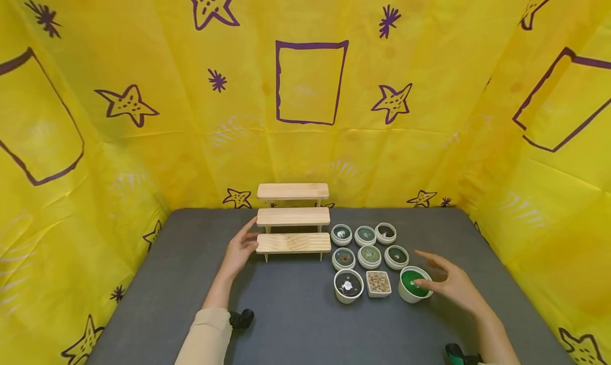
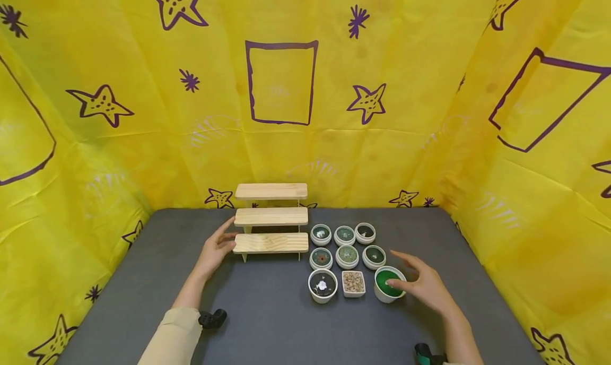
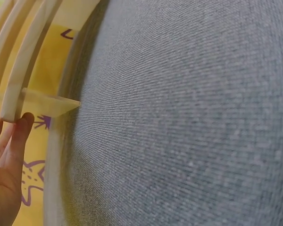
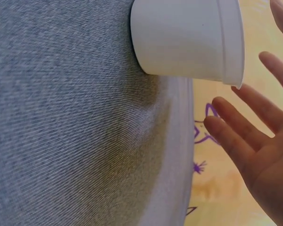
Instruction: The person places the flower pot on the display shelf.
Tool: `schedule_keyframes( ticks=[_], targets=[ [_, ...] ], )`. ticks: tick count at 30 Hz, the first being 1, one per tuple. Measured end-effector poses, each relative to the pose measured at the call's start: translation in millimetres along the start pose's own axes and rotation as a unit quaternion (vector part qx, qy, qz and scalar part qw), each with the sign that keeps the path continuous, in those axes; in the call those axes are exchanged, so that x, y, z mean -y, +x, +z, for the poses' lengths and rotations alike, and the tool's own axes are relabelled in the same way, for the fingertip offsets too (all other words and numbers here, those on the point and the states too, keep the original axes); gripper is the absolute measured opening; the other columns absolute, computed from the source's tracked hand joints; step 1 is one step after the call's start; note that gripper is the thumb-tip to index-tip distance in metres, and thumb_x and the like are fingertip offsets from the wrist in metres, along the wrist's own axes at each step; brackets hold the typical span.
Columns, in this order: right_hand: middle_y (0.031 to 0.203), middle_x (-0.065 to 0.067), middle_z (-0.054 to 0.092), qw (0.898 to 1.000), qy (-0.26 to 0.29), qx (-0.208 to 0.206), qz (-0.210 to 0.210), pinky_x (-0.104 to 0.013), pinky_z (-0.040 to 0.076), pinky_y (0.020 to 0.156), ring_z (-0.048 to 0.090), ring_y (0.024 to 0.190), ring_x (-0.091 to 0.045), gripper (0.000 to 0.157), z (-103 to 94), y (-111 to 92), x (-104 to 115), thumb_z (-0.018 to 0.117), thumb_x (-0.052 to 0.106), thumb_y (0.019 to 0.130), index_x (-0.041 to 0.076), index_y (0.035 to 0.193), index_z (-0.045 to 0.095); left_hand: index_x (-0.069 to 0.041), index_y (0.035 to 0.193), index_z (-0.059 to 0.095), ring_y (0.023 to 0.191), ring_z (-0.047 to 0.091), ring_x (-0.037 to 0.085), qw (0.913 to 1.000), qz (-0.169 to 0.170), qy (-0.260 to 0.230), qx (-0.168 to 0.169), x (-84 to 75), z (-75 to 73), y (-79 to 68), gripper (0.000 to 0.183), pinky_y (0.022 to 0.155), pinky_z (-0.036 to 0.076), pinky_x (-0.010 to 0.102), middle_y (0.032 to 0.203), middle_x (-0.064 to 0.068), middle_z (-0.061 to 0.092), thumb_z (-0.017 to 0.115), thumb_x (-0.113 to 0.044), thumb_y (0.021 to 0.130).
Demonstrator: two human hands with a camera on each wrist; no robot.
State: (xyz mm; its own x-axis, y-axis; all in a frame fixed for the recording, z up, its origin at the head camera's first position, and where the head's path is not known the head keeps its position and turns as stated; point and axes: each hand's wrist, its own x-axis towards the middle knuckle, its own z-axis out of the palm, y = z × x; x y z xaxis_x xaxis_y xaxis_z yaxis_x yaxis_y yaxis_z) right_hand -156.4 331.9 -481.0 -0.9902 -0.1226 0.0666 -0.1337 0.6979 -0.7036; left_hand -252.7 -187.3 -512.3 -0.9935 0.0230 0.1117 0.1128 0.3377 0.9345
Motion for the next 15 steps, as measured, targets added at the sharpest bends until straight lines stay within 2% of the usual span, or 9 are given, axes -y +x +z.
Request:
schedule_keyframes(
  ticks=[5,9,12,15],
  targets=[
    [0.146,-0.024,0.049,1.000,0.014,0.014,0.006,-0.061,0.050,0.092,0.054,0.124,-0.051,0.072,-0.2,-3.4,-1.7,0.078,0.033,0.082,0.017,0.146,0.048,-0.022,0.154,0.037,0.124,0.057,0.042,0.9999,-0.007,-0.003,0.012,0.1,-0.8,1.7,0.070,0.085,0.051,0.025,0.143,0.028,0.050,0.055,0.007,0.092],
    [0.143,-0.026,0.051,0.999,0.028,0.021,0.012,-0.055,0.054,0.088,0.057,0.120,-0.049,0.074,1.7,-5.7,-3.6,0.080,0.030,0.081,0.015,0.146,0.048,-0.018,0.155,0.033,0.130,0.051,0.047,0.9996,0.008,-0.006,0.027,1.9,-0.6,2.7,0.070,0.096,0.053,0.040,0.150,0.029,0.042,0.053,0.009,0.093],
    [0.140,-0.025,0.054,0.999,0.036,0.028,0.015,-0.044,0.057,0.085,0.061,0.117,-0.044,0.074,3.1,-6.7,-3.2,0.080,0.029,0.080,0.015,0.146,0.048,-0.018,0.156,0.032,0.134,0.046,0.048,0.9991,0.016,-0.009,0.037,2.3,-0.9,4.7,0.071,0.103,0.047,0.052,0.153,0.028,0.038,0.051,0.011,0.094],
    [0.140,-0.023,0.055,0.998,0.043,0.034,0.015,-0.029,0.056,0.080,0.064,0.113,-0.040,0.074,4.7,-6.5,-3.4,0.080,0.028,0.081,0.015,0.146,0.048,-0.020,0.156,0.031,0.137,0.043,0.048,0.9987,0.017,-0.013,0.045,1.1,-1.7,6.9,0.073,0.103,0.048,0.052,0.156,0.026,0.033,0.049,0.013,0.094]
  ],
)
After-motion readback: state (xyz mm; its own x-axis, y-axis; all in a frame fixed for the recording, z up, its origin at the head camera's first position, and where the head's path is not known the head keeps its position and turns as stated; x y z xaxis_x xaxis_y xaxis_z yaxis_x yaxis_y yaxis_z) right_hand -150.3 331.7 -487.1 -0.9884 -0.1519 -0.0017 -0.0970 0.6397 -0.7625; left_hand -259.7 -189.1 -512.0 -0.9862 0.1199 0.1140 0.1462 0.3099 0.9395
